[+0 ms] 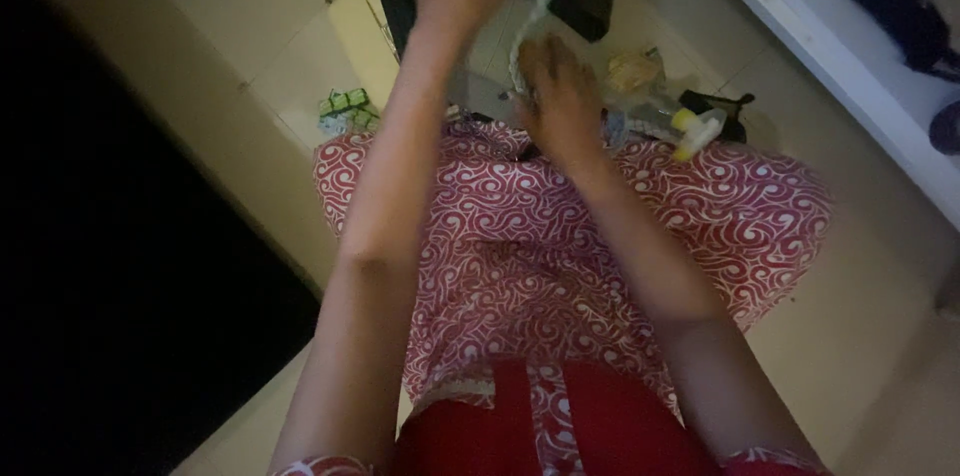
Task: Organizing several handbags on a low storage shelf while sitting on the floor.
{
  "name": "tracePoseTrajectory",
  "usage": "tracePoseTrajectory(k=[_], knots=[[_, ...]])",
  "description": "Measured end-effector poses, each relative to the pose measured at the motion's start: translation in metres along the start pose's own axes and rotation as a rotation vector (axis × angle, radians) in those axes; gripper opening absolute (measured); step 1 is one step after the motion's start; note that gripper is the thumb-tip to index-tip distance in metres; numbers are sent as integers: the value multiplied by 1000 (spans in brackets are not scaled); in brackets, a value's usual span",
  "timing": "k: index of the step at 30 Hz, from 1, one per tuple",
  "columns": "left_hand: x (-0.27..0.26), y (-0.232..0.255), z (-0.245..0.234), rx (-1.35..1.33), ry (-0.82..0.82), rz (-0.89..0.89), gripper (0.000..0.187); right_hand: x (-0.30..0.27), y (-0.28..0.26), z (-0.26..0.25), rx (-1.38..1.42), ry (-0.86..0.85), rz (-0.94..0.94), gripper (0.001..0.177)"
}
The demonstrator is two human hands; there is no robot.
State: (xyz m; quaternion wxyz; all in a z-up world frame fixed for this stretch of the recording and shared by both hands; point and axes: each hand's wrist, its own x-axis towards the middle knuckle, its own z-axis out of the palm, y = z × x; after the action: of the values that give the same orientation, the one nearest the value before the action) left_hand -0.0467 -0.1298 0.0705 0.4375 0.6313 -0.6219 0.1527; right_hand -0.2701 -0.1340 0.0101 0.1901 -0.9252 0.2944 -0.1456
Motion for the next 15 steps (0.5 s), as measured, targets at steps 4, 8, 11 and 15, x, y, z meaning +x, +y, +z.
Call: tracePoseTrajectory(k=[4, 8, 11, 15], knots=[[-66, -29, -7, -52, 143, -502, 57, 9, 25, 20, 45, 209, -192, 64], [-189, -23, 38, -399, 713, -1163, 92, 18, 50, 29, 233, 63, 20, 32], [-265, -36, 97, -970, 629, -1514, 81, 34, 32, -26, 511, -153, 409, 30], [-218, 10, 79, -1061, 360, -1397, 82, 53, 86, -27, 454, -142, 491, 32]])
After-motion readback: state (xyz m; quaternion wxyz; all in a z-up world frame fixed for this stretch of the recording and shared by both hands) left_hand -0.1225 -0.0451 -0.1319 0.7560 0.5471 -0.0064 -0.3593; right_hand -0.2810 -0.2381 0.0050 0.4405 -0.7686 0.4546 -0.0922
